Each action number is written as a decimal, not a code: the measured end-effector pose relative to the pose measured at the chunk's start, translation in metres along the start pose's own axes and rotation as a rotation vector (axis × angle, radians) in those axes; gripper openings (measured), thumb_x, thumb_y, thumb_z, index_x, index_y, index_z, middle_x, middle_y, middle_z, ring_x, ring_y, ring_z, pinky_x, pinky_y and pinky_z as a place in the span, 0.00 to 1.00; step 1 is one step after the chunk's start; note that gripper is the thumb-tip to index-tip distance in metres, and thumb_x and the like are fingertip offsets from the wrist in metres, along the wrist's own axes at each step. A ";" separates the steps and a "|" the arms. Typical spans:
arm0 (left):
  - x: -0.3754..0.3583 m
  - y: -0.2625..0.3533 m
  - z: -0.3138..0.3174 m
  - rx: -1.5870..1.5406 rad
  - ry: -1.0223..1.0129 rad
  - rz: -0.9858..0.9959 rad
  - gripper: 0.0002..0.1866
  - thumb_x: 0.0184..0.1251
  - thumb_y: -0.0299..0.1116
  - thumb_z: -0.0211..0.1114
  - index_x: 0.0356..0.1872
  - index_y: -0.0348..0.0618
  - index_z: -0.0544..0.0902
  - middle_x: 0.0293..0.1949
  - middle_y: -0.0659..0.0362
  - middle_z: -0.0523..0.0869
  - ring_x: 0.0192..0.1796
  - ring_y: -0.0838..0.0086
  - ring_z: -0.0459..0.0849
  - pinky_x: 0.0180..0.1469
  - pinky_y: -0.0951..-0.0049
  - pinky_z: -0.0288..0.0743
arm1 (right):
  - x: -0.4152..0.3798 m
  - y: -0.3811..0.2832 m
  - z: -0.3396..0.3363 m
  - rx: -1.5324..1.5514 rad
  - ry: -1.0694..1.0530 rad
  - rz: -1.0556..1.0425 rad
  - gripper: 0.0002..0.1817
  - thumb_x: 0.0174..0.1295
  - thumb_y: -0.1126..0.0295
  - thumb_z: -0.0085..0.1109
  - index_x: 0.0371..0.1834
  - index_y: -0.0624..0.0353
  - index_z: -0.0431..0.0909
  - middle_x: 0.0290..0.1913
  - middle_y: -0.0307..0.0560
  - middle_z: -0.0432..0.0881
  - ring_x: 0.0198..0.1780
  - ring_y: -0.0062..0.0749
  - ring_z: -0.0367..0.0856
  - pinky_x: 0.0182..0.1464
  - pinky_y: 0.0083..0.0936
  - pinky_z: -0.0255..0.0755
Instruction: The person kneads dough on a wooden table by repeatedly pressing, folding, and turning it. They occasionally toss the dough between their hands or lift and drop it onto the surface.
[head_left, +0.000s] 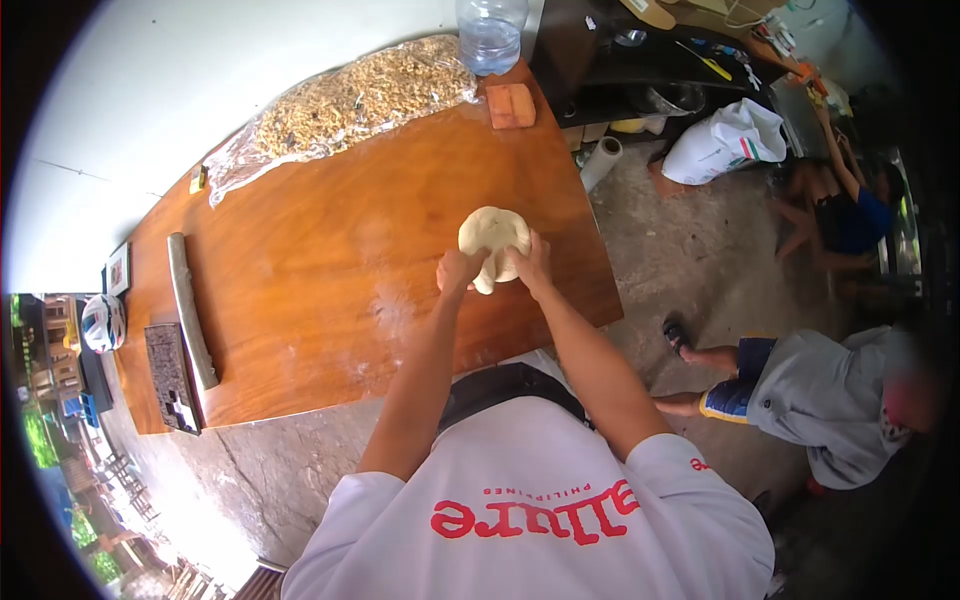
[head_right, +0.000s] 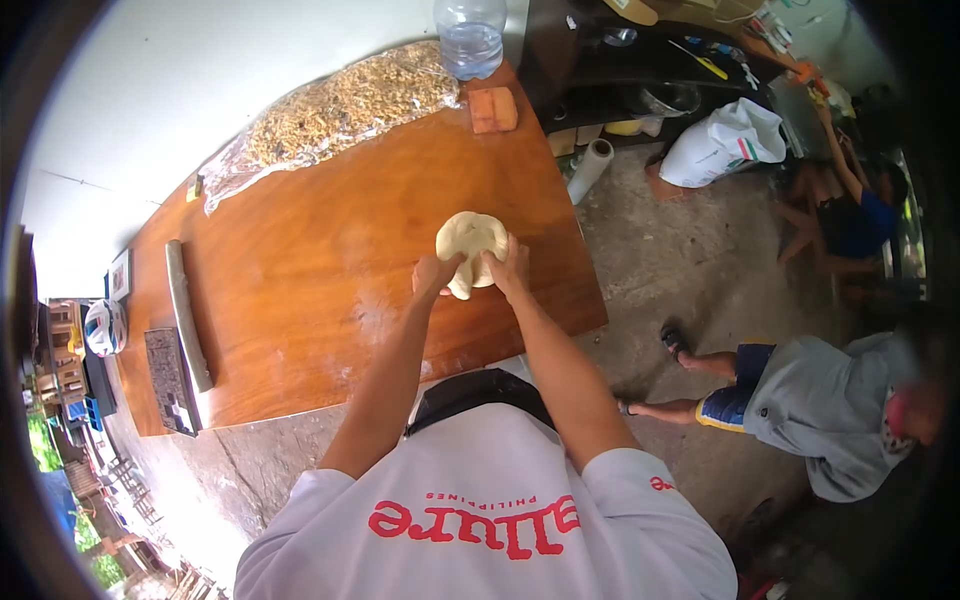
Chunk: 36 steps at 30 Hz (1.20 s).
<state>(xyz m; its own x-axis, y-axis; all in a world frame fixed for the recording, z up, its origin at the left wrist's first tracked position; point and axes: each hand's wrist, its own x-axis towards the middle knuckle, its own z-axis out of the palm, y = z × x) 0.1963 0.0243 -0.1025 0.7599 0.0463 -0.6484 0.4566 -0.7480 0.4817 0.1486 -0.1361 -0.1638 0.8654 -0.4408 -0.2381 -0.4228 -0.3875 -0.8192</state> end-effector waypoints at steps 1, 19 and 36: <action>-0.007 -0.008 0.002 -0.243 -0.157 -0.102 0.30 0.53 0.58 0.73 0.43 0.37 0.87 0.40 0.49 0.89 0.37 0.66 0.90 0.30 0.65 0.83 | -0.008 0.003 0.008 0.210 0.030 0.024 0.32 0.53 0.60 0.68 0.62 0.57 0.72 0.60 0.68 0.70 0.62 0.55 0.71 0.63 0.38 0.68; -0.112 -0.014 0.020 -1.214 -0.417 0.326 0.20 0.65 0.41 0.68 0.44 0.28 0.83 0.35 0.55 0.86 0.34 0.73 0.85 0.33 0.76 0.78 | -0.034 -0.182 -0.074 -0.387 -0.011 -0.489 0.17 0.46 0.78 0.65 0.43 0.54 0.84 0.51 0.54 0.84 0.51 0.47 0.82 0.52 0.32 0.75; -0.015 -0.051 0.009 -0.340 0.477 0.765 0.30 0.72 0.45 0.53 0.71 0.42 0.68 0.70 0.42 0.67 0.71 0.47 0.65 0.71 0.54 0.60 | -0.036 -0.052 0.047 -0.725 0.130 -0.517 0.23 0.70 0.56 0.48 0.66 0.48 0.74 0.69 0.51 0.71 0.73 0.52 0.62 0.73 0.46 0.54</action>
<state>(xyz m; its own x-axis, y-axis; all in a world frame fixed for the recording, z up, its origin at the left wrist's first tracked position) 0.1575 0.0560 -0.1230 0.9814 -0.0541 0.1840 -0.1881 -0.4587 0.8684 0.1523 -0.0619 -0.1372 0.9762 -0.1401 0.1658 -0.0924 -0.9594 -0.2666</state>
